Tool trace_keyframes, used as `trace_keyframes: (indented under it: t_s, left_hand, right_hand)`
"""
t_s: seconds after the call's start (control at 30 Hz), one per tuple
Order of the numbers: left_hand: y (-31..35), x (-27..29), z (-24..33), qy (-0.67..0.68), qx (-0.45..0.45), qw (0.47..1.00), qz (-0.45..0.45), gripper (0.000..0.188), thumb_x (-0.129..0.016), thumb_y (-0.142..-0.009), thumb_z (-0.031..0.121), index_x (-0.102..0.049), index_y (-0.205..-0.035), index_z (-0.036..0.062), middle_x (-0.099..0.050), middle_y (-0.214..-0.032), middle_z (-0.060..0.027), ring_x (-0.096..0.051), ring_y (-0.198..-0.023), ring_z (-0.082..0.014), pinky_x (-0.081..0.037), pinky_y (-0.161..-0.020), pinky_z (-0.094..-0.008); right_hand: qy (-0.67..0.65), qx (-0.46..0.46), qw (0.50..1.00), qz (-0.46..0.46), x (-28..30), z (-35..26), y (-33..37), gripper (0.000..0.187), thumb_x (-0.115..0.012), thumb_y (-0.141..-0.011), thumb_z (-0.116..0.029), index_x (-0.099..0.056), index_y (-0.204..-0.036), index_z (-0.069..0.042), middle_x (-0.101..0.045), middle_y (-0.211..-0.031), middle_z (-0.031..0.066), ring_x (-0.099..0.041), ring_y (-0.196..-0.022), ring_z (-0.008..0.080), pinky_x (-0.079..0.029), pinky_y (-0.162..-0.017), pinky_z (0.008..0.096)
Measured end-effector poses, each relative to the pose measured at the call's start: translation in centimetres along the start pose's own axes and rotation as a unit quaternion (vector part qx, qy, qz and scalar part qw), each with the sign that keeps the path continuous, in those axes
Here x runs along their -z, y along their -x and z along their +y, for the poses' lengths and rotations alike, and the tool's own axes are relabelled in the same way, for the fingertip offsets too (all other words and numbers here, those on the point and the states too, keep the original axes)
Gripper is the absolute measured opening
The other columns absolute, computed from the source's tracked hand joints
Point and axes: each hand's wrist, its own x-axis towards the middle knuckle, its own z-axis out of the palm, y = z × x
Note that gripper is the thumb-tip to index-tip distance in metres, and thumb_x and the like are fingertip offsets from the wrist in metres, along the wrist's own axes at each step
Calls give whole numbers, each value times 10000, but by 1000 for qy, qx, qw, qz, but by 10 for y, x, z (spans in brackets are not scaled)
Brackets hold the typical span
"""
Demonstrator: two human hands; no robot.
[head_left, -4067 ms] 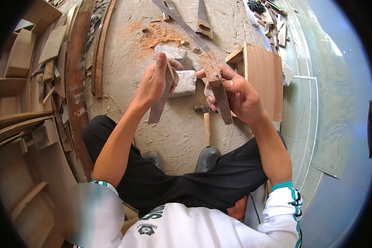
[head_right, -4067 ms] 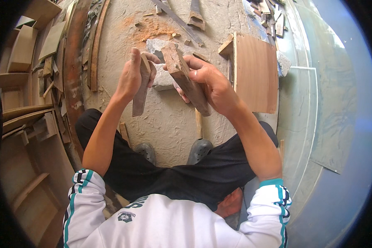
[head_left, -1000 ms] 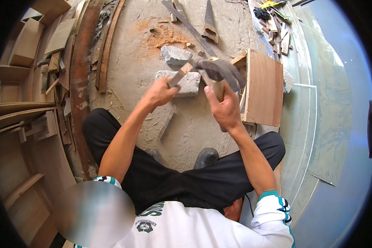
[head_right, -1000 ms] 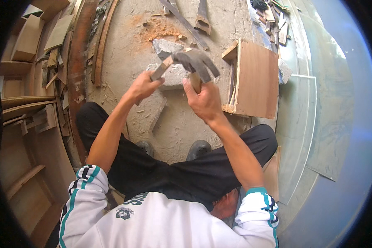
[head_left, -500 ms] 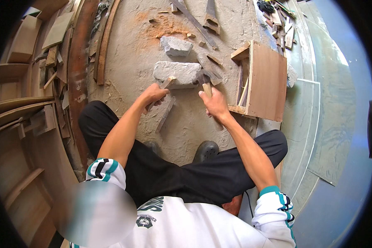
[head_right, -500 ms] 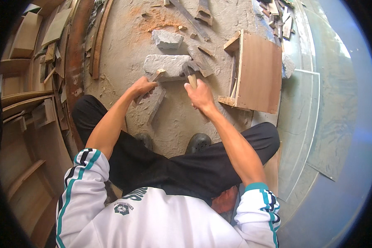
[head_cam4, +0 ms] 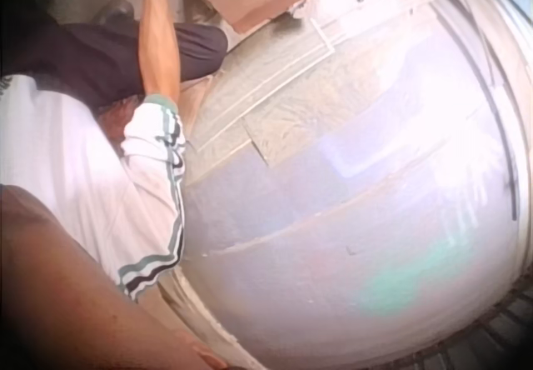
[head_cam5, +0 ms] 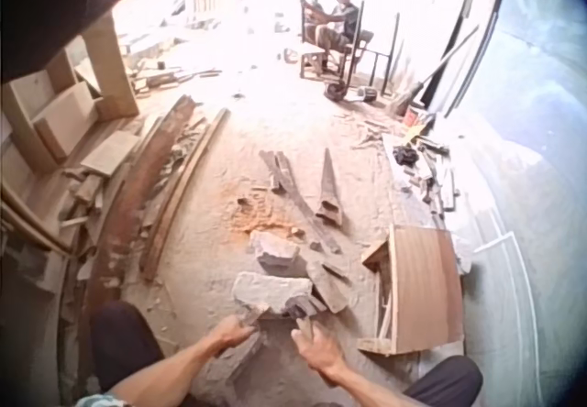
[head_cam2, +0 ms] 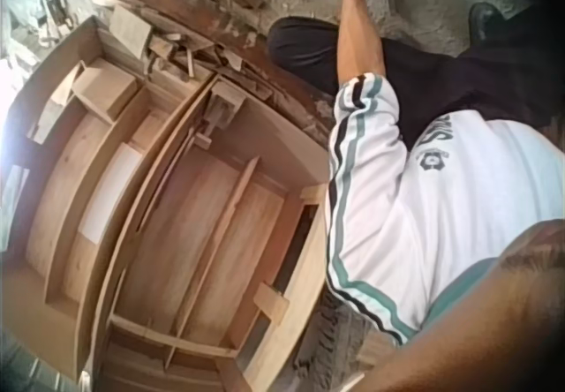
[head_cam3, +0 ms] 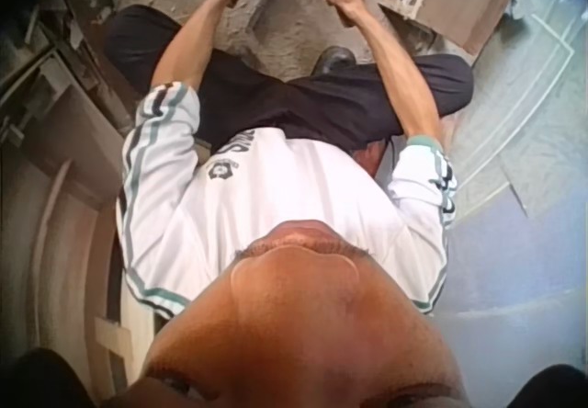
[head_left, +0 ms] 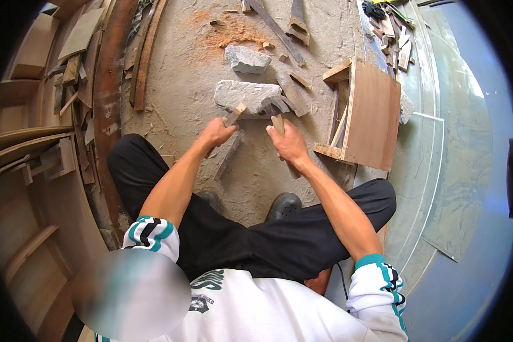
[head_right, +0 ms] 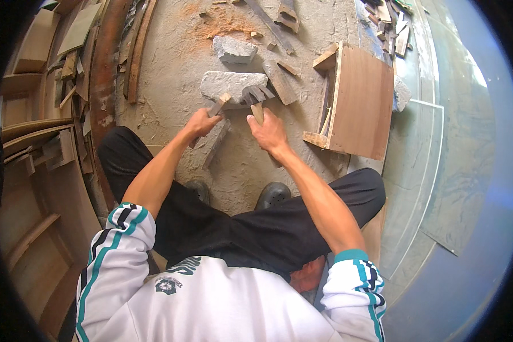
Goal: The person sits on the floor and assembles small wooden pieces into a corner joint. They use a hammer to tap the pieces together and repeatedly check the fit of the joint.
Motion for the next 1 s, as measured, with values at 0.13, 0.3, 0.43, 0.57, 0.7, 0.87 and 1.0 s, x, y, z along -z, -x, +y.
trace_keyframes:
  t_s: [0.13, 0.3, 0.43, 0.57, 0.7, 0.87, 1.0]
  left_hand:
    - [0, -7, -1, -33, -23, 999, 8, 450, -643, -841, 387, -684, -919, -54, -691, -820, -240, -699, -790, -345, -527, -728, -440]
    - [0, -15, 10, 9, 36, 999, -25, 431, -650, -824, 371, -700, -972, -31, -701, -905, -261, -690, -891, -387, -513, -804, -455]
    - [-1, -22, 0, 35, 48, 998, -7, 433, -651, -813, 357, -698, -990, -36, -703, -915, -257, -692, -897, -383, -518, -797, -452]
    - [-1, -21, 7, 27, 44, 999, -3, 443, -650, -804, 345, -695, -992, -53, -703, -925, -263, -692, -905, -385, -522, -799, -447]
    - [-6, -25, 1, 28, 27, 999, 4, 432, -646, -789, 325, -695, -954, -71, -701, -903, -268, -697, -869, -374, -523, -799, -448]
    - [-4, -20, 3, 43, 33, 999, -3, 414, -634, -766, 297, -688, -908, -89, -694, -833, -263, -698, -831, -360, -521, -777, -443]
    - [-3, -22, 6, 54, 32, 998, 0, 398, -631, -758, 292, -689, -896, -77, -692, -831, -256, -696, -831, -357, -518, -765, -438]
  right_hand:
    - [-11, -49, 998, -26, -2, -10, 0, 412, -612, -915, -397, -576, -949, 13, -618, -792, 226, -620, -732, 381, -484, -646, 454]
    - [-16, -76, 997, -22, -6, -14, 6, 434, -618, -899, -405, -601, -957, 24, -658, -863, 309, -653, -857, 480, -503, -761, 508]
    - [-17, 2, 999, 38, -10, -38, 9, 405, -614, -906, -386, -603, -959, 15, -661, -855, 295, -653, -834, 479, -508, -740, 503]
    - [-52, -9, 996, 77, -16, -51, 4, 366, -609, -913, -354, -600, -1009, -1, -665, -856, 290, -645, -835, 499, -510, -740, 520]
    - [-15, 34, 996, 77, -38, -25, -1, 359, -607, -915, -324, -586, -1084, -9, -660, -817, 287, -640, -817, 503, -506, -710, 528]
    - [-44, 41, 995, 74, -21, -46, -3, 343, -589, -922, -304, -576, -1091, -7, -654, -829, 297, -633, -836, 508, -499, -718, 540]
    - [-33, 37, 996, 77, -23, -40, -2, 336, -600, -923, -312, -590, -1052, -2, -652, -869, 298, -641, -877, 498, -503, -748, 513]
